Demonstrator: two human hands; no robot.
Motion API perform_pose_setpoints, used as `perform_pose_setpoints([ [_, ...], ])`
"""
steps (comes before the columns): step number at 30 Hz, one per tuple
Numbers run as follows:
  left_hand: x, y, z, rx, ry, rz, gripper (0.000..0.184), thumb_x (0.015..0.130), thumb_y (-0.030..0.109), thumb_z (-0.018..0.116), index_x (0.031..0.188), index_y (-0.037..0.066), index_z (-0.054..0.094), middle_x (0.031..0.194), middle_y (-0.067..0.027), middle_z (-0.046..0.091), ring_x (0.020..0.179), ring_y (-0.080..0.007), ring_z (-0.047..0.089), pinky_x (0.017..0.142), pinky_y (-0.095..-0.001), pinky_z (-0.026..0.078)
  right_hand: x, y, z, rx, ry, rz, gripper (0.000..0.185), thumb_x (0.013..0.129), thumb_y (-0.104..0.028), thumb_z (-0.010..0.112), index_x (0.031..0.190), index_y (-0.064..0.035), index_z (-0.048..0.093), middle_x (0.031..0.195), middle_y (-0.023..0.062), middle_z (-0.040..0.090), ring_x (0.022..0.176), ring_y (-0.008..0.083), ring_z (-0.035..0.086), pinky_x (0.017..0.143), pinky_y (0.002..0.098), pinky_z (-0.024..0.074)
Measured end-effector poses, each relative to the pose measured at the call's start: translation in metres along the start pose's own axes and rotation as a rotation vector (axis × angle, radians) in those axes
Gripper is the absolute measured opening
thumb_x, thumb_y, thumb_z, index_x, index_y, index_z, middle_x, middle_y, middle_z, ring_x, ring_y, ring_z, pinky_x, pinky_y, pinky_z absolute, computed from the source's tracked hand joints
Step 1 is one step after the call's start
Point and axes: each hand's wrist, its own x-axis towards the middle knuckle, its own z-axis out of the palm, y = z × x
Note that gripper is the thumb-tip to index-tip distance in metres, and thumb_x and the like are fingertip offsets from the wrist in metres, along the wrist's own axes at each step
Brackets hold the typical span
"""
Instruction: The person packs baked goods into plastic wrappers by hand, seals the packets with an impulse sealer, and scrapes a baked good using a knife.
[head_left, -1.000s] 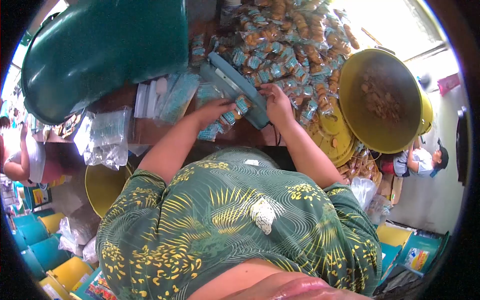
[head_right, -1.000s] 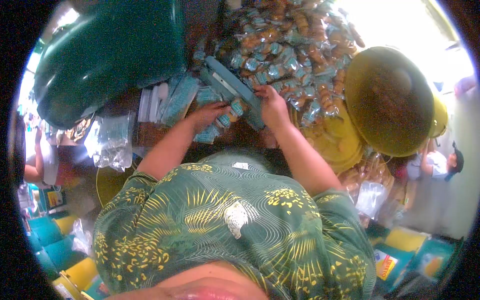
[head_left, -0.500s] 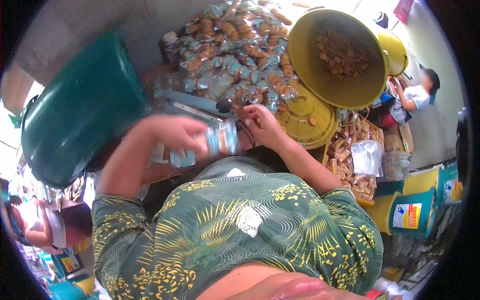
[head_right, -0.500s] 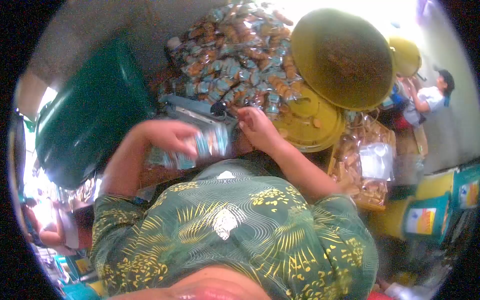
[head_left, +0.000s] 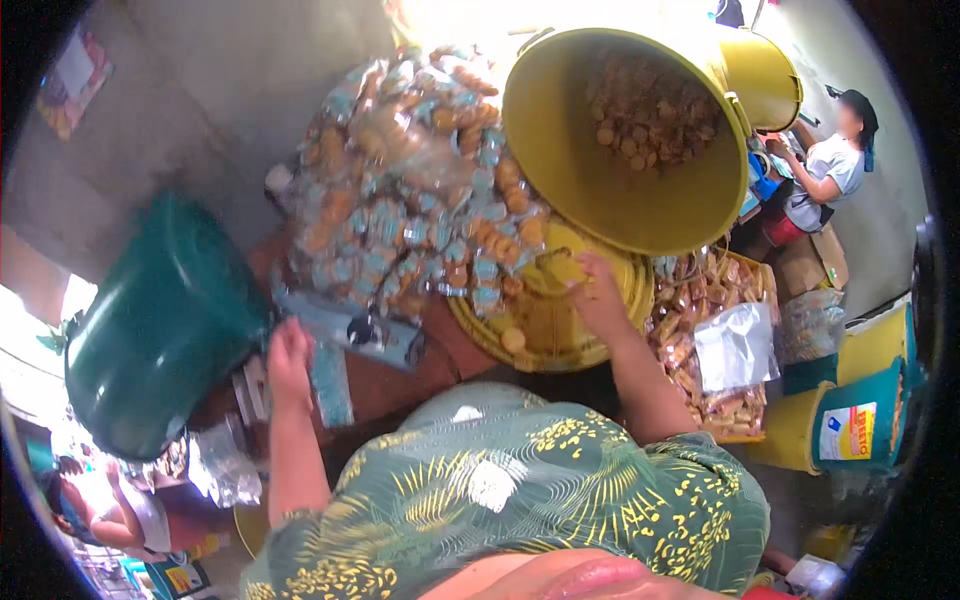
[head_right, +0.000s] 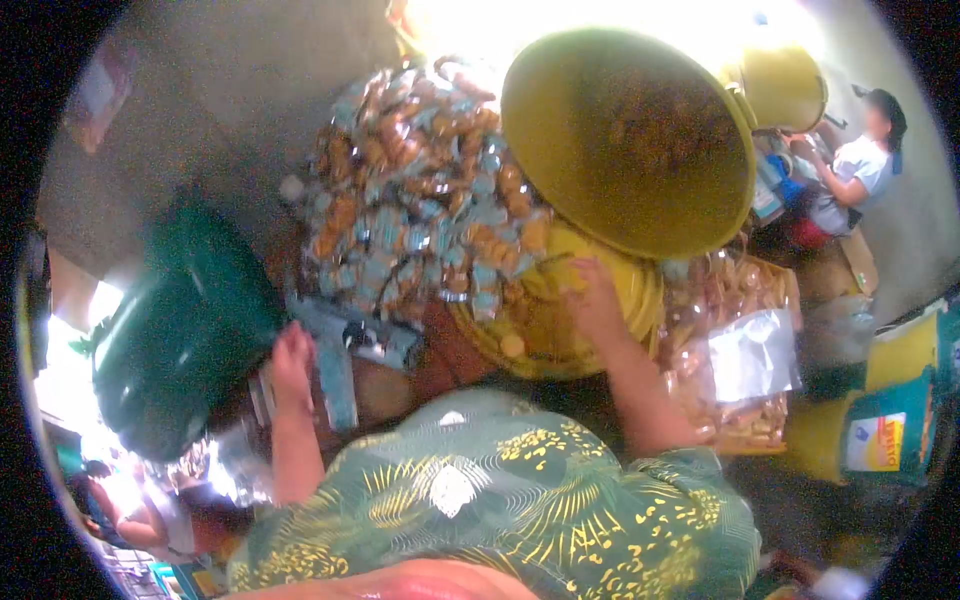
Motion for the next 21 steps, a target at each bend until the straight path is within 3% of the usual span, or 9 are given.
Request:
perform_pose_setpoints([
  [1, -0.013, -0.028, -0.011, 0.158, -0.041, 0.034, 0.026, 0.098, 0.024, 0.06, 0.114, 0.004, 0.058, 0.091, 0.0, 0.061, 0.078, -0.0078, 0.054, 0.069, -0.0244, 0.045, 0.025, 0.015, -0.012, 0.008, 0.089, -0.019, 0.045, 0.088, -0.022, 0.067, 0.129, -0.0073, 0.053, 0.137, 0.0183, 0.046, 0.126, 0.0358, 0.046, 0.109, 0.0422, 0.0359],
  [3, -0.046, -0.031, -0.016, 0.475, -0.022, 0.003, 0.02, 0.097, 0.022, 0.061, 0.101, 0.002, 0.063, 0.081, -0.0041, 0.063, 0.069, -0.0112, 0.059, 0.064, -0.0284, 0.048, 0.075, -0.002, -0.046, 0.019, 0.104, 0.251, 0.044, 0.09, -0.026, 0.065, 0.13, -0.0101, 0.053, 0.14, 0.0176, 0.044, 0.129, 0.0354, 0.044, 0.11, 0.0416, 0.0352],
  [5, -0.072, -0.034, -0.022, 0.619, -0.043, -0.064, 0.028, 0.098, 0.029, 0.058, 0.093, 0.002, 0.064, 0.071, -0.0057, 0.061, 0.065, -0.0132, 0.059, 0.065, -0.0314, 0.049, 0.134, 0.057, -0.043, -0.183, 0.184, 0.312, 0.049, 0.089, -0.025, 0.066, 0.133, -0.0079, 0.05, 0.135, 0.0136, 0.05, 0.124, 0.0323, 0.051, 0.103, 0.0406, 0.0416],
  [7, -0.104, -0.004, -0.009, 0.919, -0.134, -0.287, 0.035, 0.1, 0.034, 0.052, 0.092, 0.002, 0.064, 0.07, -0.0078, 0.065, 0.066, -0.0177, 0.063, 0.067, -0.0351, 0.05, 0.192, 0.111, -0.041, -0.183, 0.219, 0.179, 0.059, 0.089, -0.031, 0.066, 0.139, -0.0066, 0.045, 0.142, 0.0184, 0.046, 0.129, 0.0363, 0.047, 0.106, 0.0428, 0.0395],
  [8, -0.121, -0.013, -0.011, 0.95, -0.235, -0.233, 0.037, 0.1, 0.034, 0.051, 0.088, 0.002, 0.063, 0.073, -0.0079, 0.067, 0.069, -0.0196, 0.064, 0.067, -0.0359, 0.05, 0.223, 0.149, -0.04, -0.268, 0.236, 0.072, 0.064, 0.089, -0.033, 0.066, 0.142, -0.006, 0.042, 0.145, 0.0207, 0.044, 0.131, 0.0378, 0.045, 0.107, 0.0436, 0.0385],
  [11, -0.175, -0.035, -0.01, 0.951, -0.366, -0.403, 0.034, 0.099, 0.032, 0.052, 0.088, 0.002, 0.063, 0.073, -0.0092, 0.066, 0.069, -0.0219, 0.064, 0.068, -0.037, 0.05, 0.289, 0.148, -0.037, -0.446, 0.16, 0.195, 0.07, 0.089, -0.032, 0.066, 0.146, -0.005, 0.036, 0.149, 0.0257, 0.036, 0.135, 0.0383, 0.041, 0.109, 0.0452, 0.0364],
  [16, -0.222, -0.042, 0.0, 0.946, -0.361, -0.651, 0.031, 0.097, 0.029, 0.053, 0.088, 0.001, 0.063, 0.074, -0.0115, 0.065, 0.071, -0.0258, 0.063, 0.068, -0.0387, 0.049, 0.355, 0.167, -0.021, -0.662, 0.068, 0.235, 0.067, 0.089, -0.032, 0.064, 0.145, -0.0061, 0.039, 0.149, 0.0225, 0.038, 0.135, 0.0372, 0.041, 0.11, 0.0461, 0.0355],
  [21, -0.239, -0.043, 0.003, 0.946, -0.349, -0.735, 0.027, 0.095, 0.026, 0.054, 0.089, 0.001, 0.062, 0.075, -0.0138, 0.064, 0.072, -0.0297, 0.061, 0.068, -0.0404, 0.047, 0.368, 0.169, -0.035, -0.775, -0.016, 0.298, 0.064, 0.089, -0.031, 0.062, 0.145, -0.0072, 0.041, 0.149, 0.0192, 0.04, 0.134, 0.0362, 0.042, 0.111, 0.047, 0.0346],
])
